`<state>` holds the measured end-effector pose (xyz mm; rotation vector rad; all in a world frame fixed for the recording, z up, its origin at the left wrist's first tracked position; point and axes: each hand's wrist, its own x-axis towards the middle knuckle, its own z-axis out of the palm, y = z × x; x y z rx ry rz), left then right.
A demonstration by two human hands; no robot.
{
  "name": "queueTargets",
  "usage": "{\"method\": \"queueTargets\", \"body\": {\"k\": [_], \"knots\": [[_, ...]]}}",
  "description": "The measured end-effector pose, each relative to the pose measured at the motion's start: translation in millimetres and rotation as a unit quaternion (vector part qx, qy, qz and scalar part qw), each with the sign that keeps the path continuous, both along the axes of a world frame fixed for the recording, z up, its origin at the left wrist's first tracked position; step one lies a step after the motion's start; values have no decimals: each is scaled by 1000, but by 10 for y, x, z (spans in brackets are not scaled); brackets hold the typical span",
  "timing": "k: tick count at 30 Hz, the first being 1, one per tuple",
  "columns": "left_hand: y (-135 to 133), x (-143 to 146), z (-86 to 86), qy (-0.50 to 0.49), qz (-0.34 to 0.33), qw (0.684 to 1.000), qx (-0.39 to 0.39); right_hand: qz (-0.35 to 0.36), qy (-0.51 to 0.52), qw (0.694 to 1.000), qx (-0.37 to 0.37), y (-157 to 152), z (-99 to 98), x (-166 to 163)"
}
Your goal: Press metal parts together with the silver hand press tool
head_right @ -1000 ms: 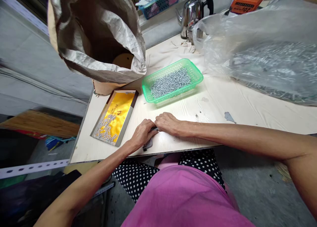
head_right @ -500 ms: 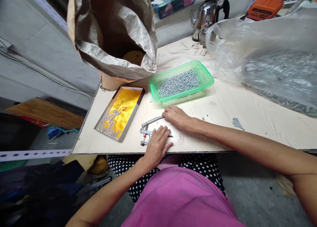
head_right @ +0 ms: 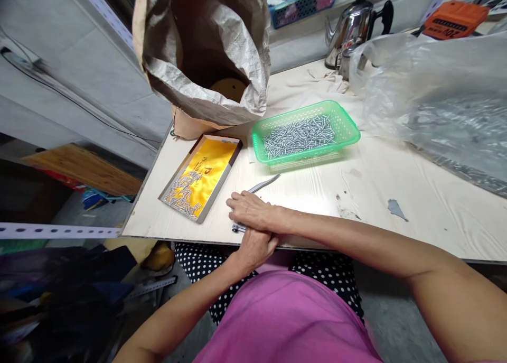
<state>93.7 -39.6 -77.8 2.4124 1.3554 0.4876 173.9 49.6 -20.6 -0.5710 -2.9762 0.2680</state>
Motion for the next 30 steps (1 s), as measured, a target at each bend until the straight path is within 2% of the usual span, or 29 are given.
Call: {"method": "queueTargets", "body": {"k": [4, 8, 12, 14, 17, 19, 22, 26, 28, 30], "knots": [[-17, 10, -18, 4, 7, 1000, 3, 17, -10, 999, 29, -22, -39, -169], [-38, 18, -2, 17, 16, 1000, -13, 82, -15, 995, 54, 38, -74, -168], [-50, 8, -12, 32, 6, 999, -21, 96, 56, 993, 24, 46, -89, -105], [-45, 3, 0, 28, -3, 999, -20, 60, 112, 992, 3, 43, -33, -61], [-27, -4, 61, 9, -8, 1000, 0, -21, 204, 979, 1, 88, 172, 66], [-19, -6, 113, -2, -6, 1000, 25, -84, 250, 964, 18, 183, 355, 218], [-28, 3, 163, -1, -7, 999, 42, -199, 260, 942, 75, 429, 562, 538], [-71, 20, 184, 8, -11, 999, 45, -354, 211, 894, 176, 750, 581, 980], [-66, -40, 235, -3, -16, 998, 61, -383, 198, 881, 195, 776, 530, 1125], [-8, -216, 341, -20, -7, 995, 95, -369, 205, 887, 186, 671, 477, 1187]]}}
